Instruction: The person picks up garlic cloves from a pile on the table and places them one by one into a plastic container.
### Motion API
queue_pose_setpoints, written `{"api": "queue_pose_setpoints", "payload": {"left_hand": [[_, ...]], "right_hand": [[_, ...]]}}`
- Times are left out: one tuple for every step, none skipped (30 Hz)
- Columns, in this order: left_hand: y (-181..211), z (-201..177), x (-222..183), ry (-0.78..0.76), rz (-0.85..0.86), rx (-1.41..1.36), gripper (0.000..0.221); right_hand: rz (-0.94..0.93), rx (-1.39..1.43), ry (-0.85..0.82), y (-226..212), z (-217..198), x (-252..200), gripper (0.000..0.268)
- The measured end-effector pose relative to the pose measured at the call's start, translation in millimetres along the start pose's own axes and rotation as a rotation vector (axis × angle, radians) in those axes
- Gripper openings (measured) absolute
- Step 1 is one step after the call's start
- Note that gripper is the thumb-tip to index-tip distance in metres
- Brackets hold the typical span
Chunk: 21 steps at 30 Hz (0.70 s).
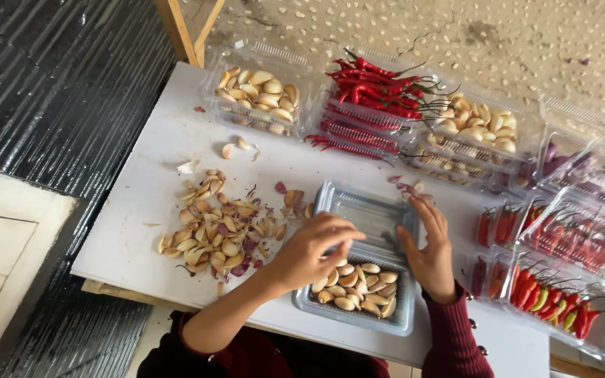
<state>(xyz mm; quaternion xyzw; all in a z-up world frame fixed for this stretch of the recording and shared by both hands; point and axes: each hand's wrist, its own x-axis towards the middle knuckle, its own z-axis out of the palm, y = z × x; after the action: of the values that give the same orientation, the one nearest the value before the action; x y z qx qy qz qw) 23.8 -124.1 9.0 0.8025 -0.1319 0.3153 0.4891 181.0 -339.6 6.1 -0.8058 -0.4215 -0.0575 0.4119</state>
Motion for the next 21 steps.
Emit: {"api": "queue_pose_setpoints", "payload": {"left_hand": [[-6.7, -0.8, 0.9, 0.004, 0.006, -0.001, 0.029], [-13.2, -2.6, 1.5, 0.062, -0.063, 0.055, 0.031], [-19.7, -4.4, 2.1, 0.12, -0.132, 0.111, 0.034], [-16.6, -10.1, 4.5, 0.123, -0.127, 0.113, 0.034], [-13.3, -15.9, 6.8, 0.137, -0.199, 0.175, 0.04], [-9.6, -21.4, 8.6, 0.152, -0.273, 0.237, 0.05], [-8.6, -21.1, 9.2, 0.157, -0.27, 0.239, 0.05], [-7.3, -20.5, 9.6, 0.147, -0.339, 0.208, 0.055], [-6.1, -19.9, 10.0, 0.136, -0.408, 0.175, 0.061], [-6.6, -19.4, 9.6, 0.14, -0.409, 0.177, 0.061], [-7.1, -19.0, 9.3, 0.113, -0.434, 0.161, 0.061], [-7.6, -18.7, 9.3, 0.084, -0.458, 0.143, 0.061], [-12.1, -18.3, 7.2, 0.086, -0.458, 0.144, 0.061], [-16.2, -17.3, 4.7, 0.082, -0.451, 0.157, 0.06], [-20.5, -16.4, 2.2, 0.077, -0.444, 0.169, 0.058], [-20.4, -16.2, 1.9, 0.078, -0.449, 0.168, 0.058], [-20.4, -16.1, 1.9, 0.082, -0.439, 0.165, 0.058], [-21.0, -16.7, 2.5, 0.085, -0.429, 0.162, 0.058], [-18.6, -19.0, 3.9, 0.084, -0.432, 0.162, 0.058], [-15.4, -19.6, 4.8, 0.08, -0.444, 0.139, 0.057], [-12.2, -20.4, 6.0, 0.076, -0.456, 0.116, 0.057]], "right_hand": [[-0.005, -0.006, 0.002, -2.8, -1.2, 0.9, 0.055], [0.037, 0.038, -0.007, -5.9, -1.1, 2.0, 0.052], [0.08, 0.081, -0.015, -9.1, -1.1, 3.0, 0.048], [0.074, 0.081, -0.013, -6.9, -0.7, 2.1, 0.048], [0.097, 0.09, -0.012, -4.9, -0.3, 1.1, 0.049], [0.12, 0.1, -0.012, -2.8, -0.1, -0.1, 0.05], [0.114, 0.099, -0.012, -3.4, 0.2, 0.2, 0.05], [0.136, 0.12, -0.012, -4.2, 0.1, -0.2, 0.052], [0.158, 0.141, -0.013, -5.0, 0.1, -0.6, 0.054], [0.155, 0.142, -0.016, -8.2, -1.7, 1.5, 0.054], [0.163, 0.162, -0.02, -11.5, -3.5, 3.7, 0.056], [0.172, 0.181, -0.023, -14.9, -5.4, 5.8, 0.057], [0.17, 0.181, -0.024, -11.7, -6.0, 5.7, 0.057], [0.213, 0.189, -0.029, -8.3, -6.8, 5.3, 0.056], [0.255, 0.197, -0.034, -4.8, -7.6, 5.1, 0.056], [0.257, 0.197, -0.038, -4.8, -7.4, 5.4, 0.056], [0.268, 0.196, -0.048, -4.7, -7.3, 5.9, 0.052], [0.28, 0.196, -0.056, -4.5, -6.6, 7.0, 0.048], [0.282, 0.197, -0.058, -4.2, -5.9, 7.6, 0.048], [0.296, 0.201, -0.061, -4.0, -6.7, 6.9, 0.048], [0.31, 0.206, -0.064, -3.8, -7.8, 6.3, 0.048]]}}
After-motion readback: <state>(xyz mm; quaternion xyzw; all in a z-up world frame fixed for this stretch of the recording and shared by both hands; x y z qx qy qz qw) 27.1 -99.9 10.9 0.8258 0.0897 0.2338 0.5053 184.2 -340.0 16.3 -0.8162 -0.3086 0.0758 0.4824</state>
